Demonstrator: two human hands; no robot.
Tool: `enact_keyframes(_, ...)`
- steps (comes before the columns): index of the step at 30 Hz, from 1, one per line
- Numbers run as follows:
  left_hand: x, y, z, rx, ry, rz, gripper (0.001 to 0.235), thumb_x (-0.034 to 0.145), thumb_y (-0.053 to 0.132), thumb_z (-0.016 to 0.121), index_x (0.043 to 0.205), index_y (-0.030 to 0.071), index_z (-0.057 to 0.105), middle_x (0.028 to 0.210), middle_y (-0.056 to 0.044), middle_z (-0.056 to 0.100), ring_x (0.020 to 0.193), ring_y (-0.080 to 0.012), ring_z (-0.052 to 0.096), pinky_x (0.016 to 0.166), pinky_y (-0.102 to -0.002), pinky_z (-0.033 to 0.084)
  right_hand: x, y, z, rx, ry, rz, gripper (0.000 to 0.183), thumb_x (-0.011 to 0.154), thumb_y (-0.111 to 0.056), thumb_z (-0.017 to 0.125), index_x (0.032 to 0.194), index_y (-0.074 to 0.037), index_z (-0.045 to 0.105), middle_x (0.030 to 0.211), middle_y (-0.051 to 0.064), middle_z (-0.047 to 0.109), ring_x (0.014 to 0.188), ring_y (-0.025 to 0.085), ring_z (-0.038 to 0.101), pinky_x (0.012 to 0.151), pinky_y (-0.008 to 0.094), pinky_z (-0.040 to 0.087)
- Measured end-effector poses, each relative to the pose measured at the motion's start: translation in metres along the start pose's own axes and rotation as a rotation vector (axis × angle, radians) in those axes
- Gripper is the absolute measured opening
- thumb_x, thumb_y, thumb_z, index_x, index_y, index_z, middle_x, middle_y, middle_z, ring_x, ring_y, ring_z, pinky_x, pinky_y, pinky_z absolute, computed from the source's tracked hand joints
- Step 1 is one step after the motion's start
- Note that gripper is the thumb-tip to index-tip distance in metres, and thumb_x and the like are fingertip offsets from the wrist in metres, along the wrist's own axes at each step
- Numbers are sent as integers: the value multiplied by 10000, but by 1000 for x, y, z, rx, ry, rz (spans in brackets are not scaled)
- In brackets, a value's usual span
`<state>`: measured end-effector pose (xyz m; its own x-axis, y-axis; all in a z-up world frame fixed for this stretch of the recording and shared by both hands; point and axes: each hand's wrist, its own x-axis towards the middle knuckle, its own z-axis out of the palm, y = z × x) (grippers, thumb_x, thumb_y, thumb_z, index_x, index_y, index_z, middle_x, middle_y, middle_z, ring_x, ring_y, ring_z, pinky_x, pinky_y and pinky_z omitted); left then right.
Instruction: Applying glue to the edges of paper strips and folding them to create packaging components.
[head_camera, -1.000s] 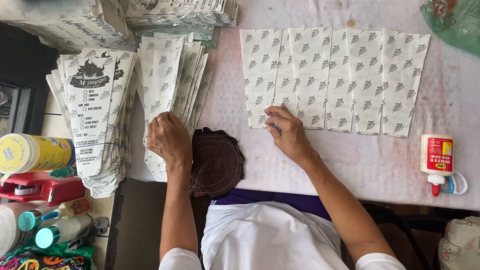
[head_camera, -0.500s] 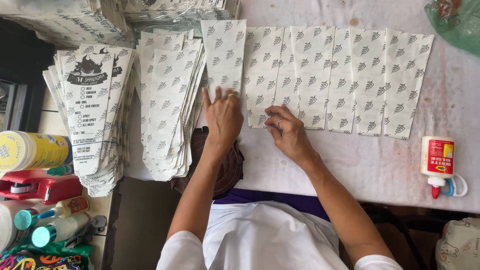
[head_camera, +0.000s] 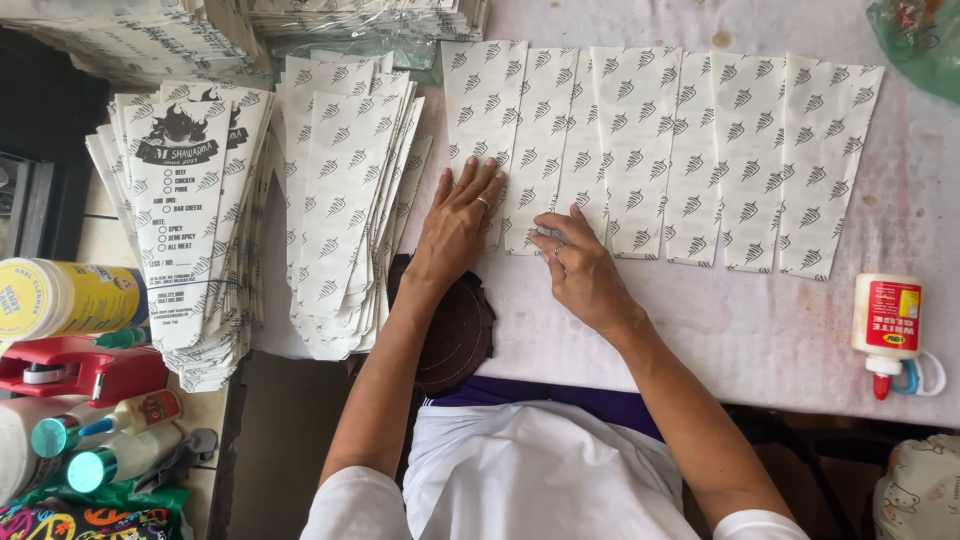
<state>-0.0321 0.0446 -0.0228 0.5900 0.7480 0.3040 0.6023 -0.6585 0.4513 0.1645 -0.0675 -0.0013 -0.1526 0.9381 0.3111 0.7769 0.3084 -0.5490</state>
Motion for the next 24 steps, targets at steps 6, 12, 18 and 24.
enact_keyframes(6,-14,12,-32,-59,147,8,307,956,123,713,1257,73,695,1363,-144,625,1379,-362,480,1156,-561,341,13,-18,-13,4,11,-40,282,904,92,662,1173,49,732,1311,170,630,1267,358,614,1206,548,323)
enact_keyframes(12,-43,5,-58,-174,29,35,291,850,119,815,1131,59,767,1234,-152,725,1315,-349,579,1157,-528,387,32,-29,22,145,44,-152,252,874,22,755,1123,52,734,1335,140,637,1268,334,620,1184,487,396)
enact_keyframes(18,-50,5,-57,-178,18,13,268,869,161,812,1121,79,777,1208,-139,739,1273,-306,616,1146,-449,436,29,-28,40,81,51,-200,177,886,-8,765,1051,47,728,1246,144,678,1188,340,669,1140,483,465)
enact_keyframes(24,-53,9,-55,-131,119,111,166,905,120,775,1038,21,782,1135,-166,758,1208,-341,659,1085,-456,504,31,-36,35,-22,84,-278,100,942,-62,729,976,29,707,1218,157,696,1166,311,689,1124,460,489)
